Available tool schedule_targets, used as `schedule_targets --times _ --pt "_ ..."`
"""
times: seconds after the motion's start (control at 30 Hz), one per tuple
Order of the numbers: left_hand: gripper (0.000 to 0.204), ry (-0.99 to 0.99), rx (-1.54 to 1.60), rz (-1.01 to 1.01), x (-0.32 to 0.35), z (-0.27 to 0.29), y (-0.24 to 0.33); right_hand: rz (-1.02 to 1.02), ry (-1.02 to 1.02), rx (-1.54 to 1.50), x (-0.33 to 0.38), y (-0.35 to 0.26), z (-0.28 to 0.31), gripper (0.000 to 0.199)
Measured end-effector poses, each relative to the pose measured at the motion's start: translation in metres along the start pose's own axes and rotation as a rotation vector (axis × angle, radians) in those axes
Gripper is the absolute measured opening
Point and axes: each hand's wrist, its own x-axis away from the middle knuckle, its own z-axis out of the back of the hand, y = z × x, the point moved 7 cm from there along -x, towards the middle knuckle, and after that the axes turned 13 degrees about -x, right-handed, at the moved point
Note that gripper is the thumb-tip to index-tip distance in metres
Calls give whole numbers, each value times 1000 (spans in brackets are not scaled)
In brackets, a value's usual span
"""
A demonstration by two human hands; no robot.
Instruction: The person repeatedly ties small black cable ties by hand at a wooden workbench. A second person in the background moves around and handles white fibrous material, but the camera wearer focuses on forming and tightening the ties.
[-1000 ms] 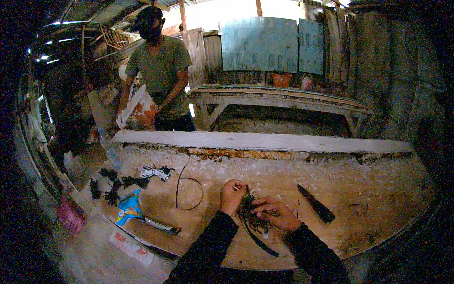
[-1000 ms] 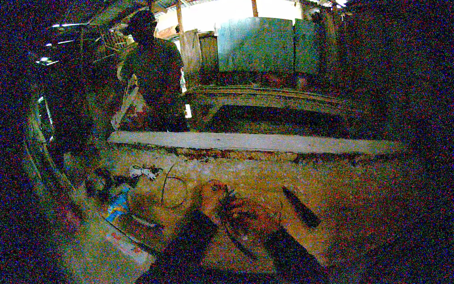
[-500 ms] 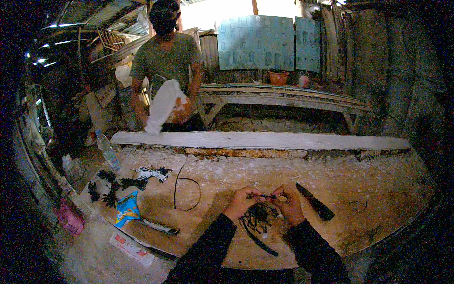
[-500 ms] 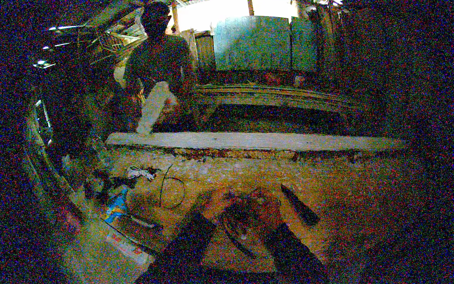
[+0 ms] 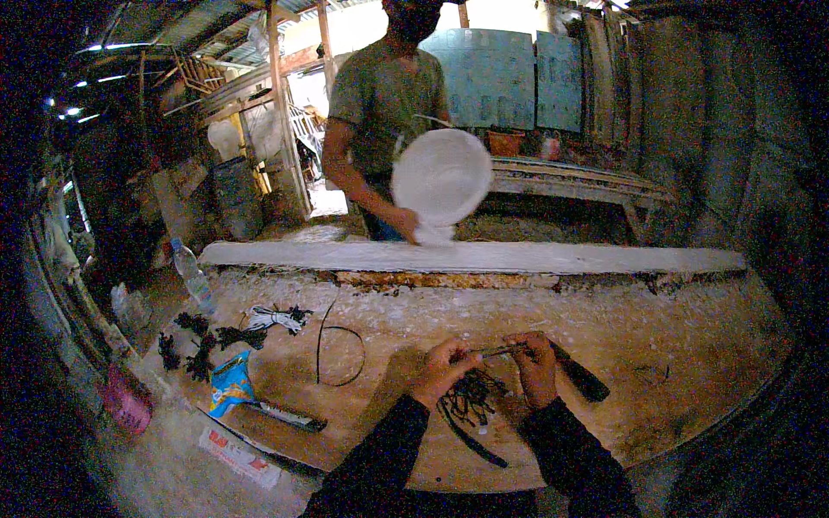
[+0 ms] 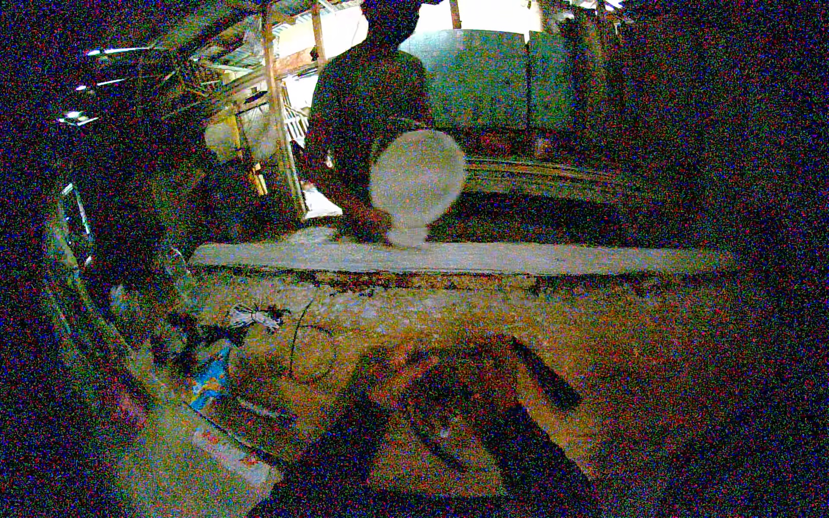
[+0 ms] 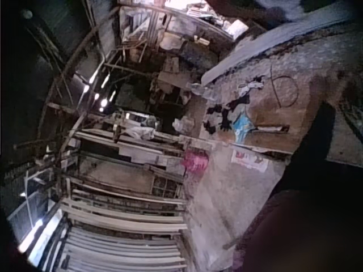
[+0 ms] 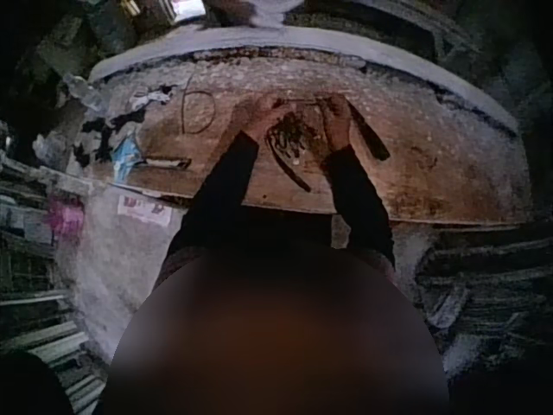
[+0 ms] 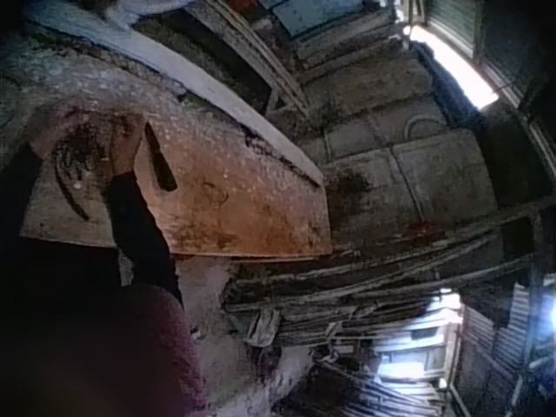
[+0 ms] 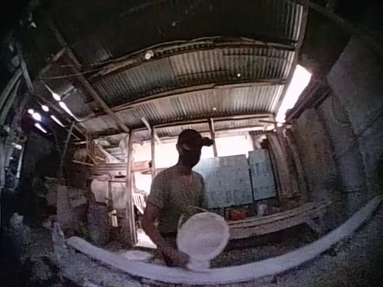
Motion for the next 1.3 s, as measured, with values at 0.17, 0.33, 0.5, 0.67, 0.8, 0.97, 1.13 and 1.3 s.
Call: schedule_targets --times 0.17,0.33,0.5,0.67,0.8,0.97,1.13,1.3 --pt "13 287 173 110 -2 28 -25 11 -231 147 8 -5 -20 11" --pt "11 429 79 197 1 39 -45 -107 -514 -57 27 -12 -53 15" --pt "9 348 16 114 -2 35 -42 -210 -571 -140 37 -14 -63 12" --pt "8 223 39 88 -4 23 -42 -190 -549 -45 30 -14 -55 10" --pt "12 65 -82 -47 -4 11 -31 -270 -488 -78 24 -6 -41 11" --pt "16 -197 48 -26 -2 -13 -24 -342 -215 -252 12 20 -15 15" --pt "15 -510 102 -73 9 -30 -7 -174 -107 -192 -2 33 7 17" --pt "16 -655 114 -132 27 -50 15 100 14 -1 -5 15 9 18"
